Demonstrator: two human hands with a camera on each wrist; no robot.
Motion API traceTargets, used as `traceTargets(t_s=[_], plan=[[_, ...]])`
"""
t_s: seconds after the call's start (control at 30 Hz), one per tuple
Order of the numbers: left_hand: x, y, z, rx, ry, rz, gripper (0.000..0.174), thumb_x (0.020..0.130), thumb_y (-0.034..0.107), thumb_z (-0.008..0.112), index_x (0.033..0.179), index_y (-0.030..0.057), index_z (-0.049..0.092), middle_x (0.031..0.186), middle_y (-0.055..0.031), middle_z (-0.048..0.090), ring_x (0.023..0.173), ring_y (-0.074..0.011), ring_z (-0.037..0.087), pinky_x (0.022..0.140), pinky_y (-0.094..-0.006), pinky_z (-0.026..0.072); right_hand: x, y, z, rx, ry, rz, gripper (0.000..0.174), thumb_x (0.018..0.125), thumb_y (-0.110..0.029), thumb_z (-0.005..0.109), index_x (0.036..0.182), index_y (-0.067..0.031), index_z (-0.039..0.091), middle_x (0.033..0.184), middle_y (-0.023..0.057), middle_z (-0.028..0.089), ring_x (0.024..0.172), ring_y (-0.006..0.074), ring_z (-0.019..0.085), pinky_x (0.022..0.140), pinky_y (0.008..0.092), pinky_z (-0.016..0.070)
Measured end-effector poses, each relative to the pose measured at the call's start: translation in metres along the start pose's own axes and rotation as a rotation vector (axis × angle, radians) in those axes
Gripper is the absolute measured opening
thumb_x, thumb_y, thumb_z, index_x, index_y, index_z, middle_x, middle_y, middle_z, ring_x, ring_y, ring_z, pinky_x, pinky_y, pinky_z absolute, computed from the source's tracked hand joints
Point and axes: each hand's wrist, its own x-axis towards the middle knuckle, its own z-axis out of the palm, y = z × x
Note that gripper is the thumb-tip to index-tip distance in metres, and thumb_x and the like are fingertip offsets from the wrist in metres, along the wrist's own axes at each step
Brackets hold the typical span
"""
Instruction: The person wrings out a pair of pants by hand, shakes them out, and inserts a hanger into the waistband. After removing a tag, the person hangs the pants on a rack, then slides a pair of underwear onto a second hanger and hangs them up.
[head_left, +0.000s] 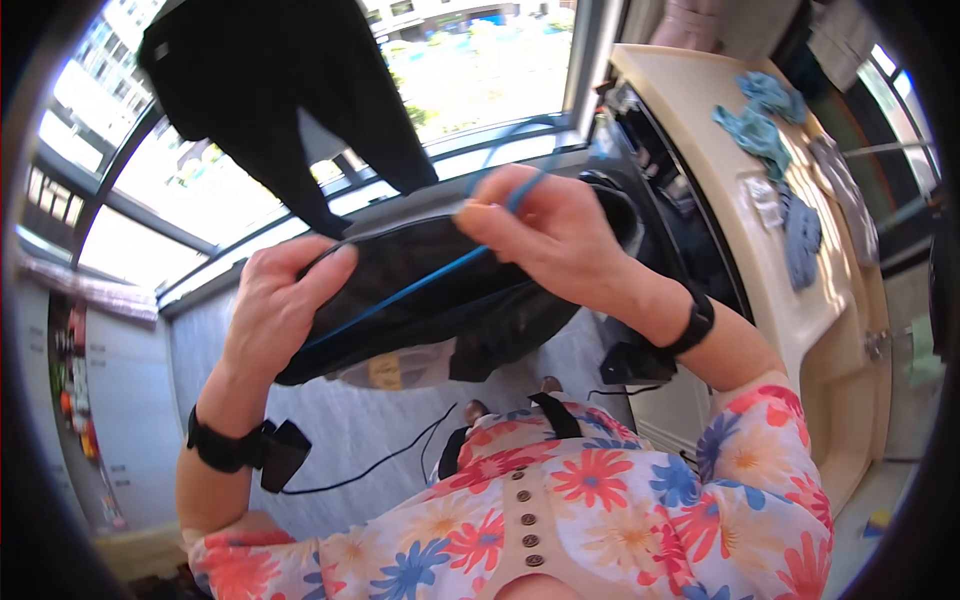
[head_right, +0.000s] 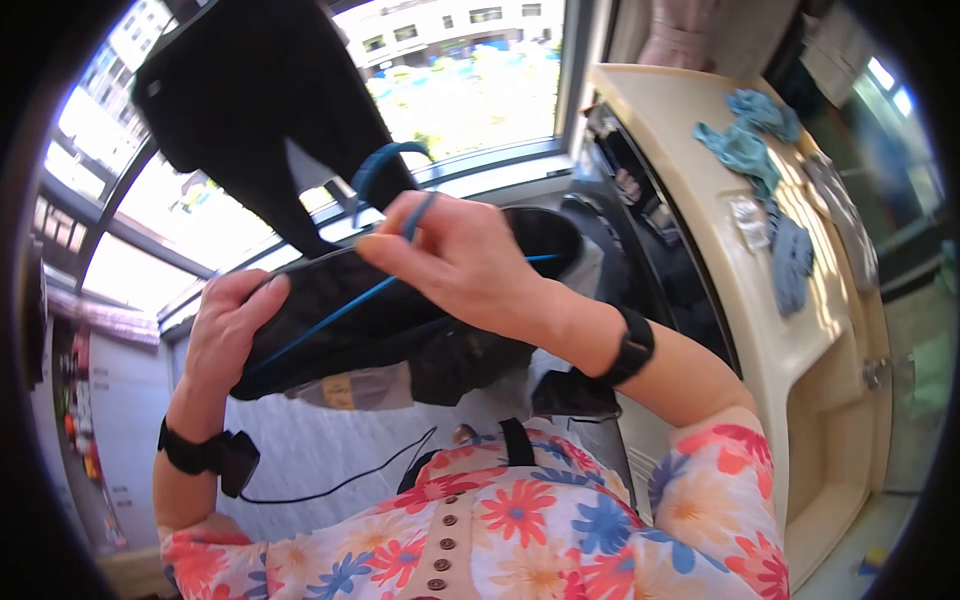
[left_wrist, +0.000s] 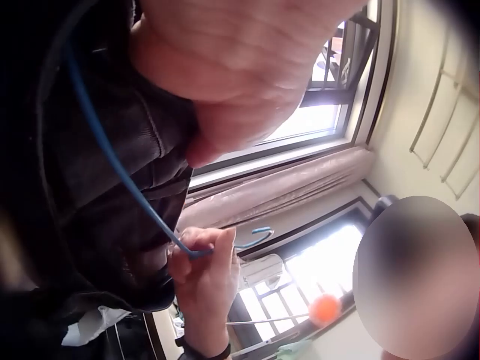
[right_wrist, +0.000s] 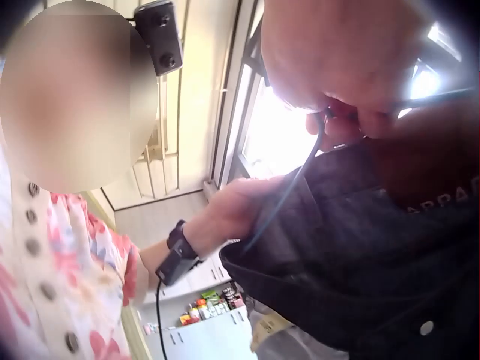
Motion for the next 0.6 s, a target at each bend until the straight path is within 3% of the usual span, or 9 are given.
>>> traceTargets(t_s=[0.07,0.17,0.23,0.27,0.37,0.47,0.53,0.6], plan=[[0.003,-0.008,-0.007,-0.109,-0.023,-0.008,0.025,0.085,0.019,0.058,0.074,-0.0028,0.061,0.059,0.0051,0.048,0.056,-0.0029,0.04,0.051,-0.0211,0.0337,-0.009,0.002,0.007,-0.076,0.012,-0.209,0.024,0.089,-0.021,0.057,0.075,-0.0014,0.058,0.054,-0.0003,0.051,0.049,0.0042,0.046,0.045,0.021,0.0378],[0.004,-0.006,-0.012,-0.252,-0.039,0.013,0.024,0.086,0.018,0.057,0.075,-0.0025,0.061,0.06,0.0058,0.049,0.056,-0.0022,0.041,0.05,-0.0203,0.0344,-0.016,-0.003,0.01,-0.072,-0.026,-0.071,0.03,0.09,-0.024,0.056,0.071,-0.001,0.055,0.054,0.0013,0.052,0.048,0.0056,0.048,0.045,0.0215,0.039],[0.004,-0.002,-0.014,-0.327,-0.07,0.017,0.023,0.087,0.018,0.057,0.076,-0.0025,0.062,0.061,0.0054,0.051,0.055,-0.002,0.042,0.049,-0.0203,0.0355,-0.02,-0.003,0.013,-0.208,-0.03,-0.013,0.03,0.091,-0.024,0.054,0.071,-0.0007,0.052,0.055,0.0054,0.054,0.048,0.0134,0.052,0.045,0.0246,0.0409],[0.004,0.0,-0.016,-0.321,-0.062,0.014,0.023,0.087,0.018,0.057,0.076,-0.0025,0.062,0.061,0.0054,0.051,0.055,-0.002,0.042,0.049,-0.0203,0.0355,-0.023,-0.001,0.017,-0.2,-0.035,-0.018,0.03,0.091,-0.024,0.054,0.071,-0.0007,0.052,0.055,0.0054,0.054,0.048,0.0134,0.052,0.045,0.0246,0.0409],[0.006,0.002,-0.022,-0.287,-0.066,-0.004,0.023,0.086,0.018,0.057,0.077,-0.0026,0.063,0.062,0.0049,0.054,0.055,-0.0019,0.044,0.049,-0.0203,0.0366,-0.034,0.004,0.025,-0.286,-0.07,-0.062,0.025,0.092,-0.021,0.05,0.076,-0.0006,0.05,0.059,0.0113,0.056,0.052,0.0278,0.056,0.048,0.0303,0.0432],[0.007,0.004,-0.028,-0.092,-0.157,0.007,0.023,0.085,0.018,0.058,0.08,-0.0033,0.064,0.063,0.0036,0.055,0.055,-0.0032,0.045,0.049,-0.0211,0.0377,-0.028,0.011,0.025,-0.308,-0.056,-0.143,0.026,0.092,-0.021,0.051,0.076,-0.0012,0.05,0.058,0.0106,0.055,0.051,0.0261,0.056,0.048,0.0303,0.0429],[0.003,0.017,-0.032,0.257,-0.263,0.11,0.016,0.086,0.012,0.057,0.082,-0.0019,0.064,0.068,0.0017,0.057,0.062,-0.0035,0.05,0.058,-0.0173,0.0426,-0.017,0.003,0.023,-0.237,-0.075,-0.084,0.024,0.091,-0.022,0.051,0.079,-0.0026,0.048,0.055,0.0098,0.053,0.049,0.0235,0.056,0.045,0.0309,0.0409],[0.005,0.018,-0.038,0.303,-0.255,0.121,0.015,0.085,0.011,0.058,0.084,-0.0023,0.063,0.07,0.0019,0.057,0.064,-0.0036,0.051,0.06,-0.0183,0.0434,-0.01,-0.004,0.02,-0.296,-0.106,-0.113,0.023,0.091,-0.022,0.052,0.078,-0.0029,0.047,0.053,0.0104,0.05,0.048,0.0248,0.054,0.044,0.0311,0.0398]])
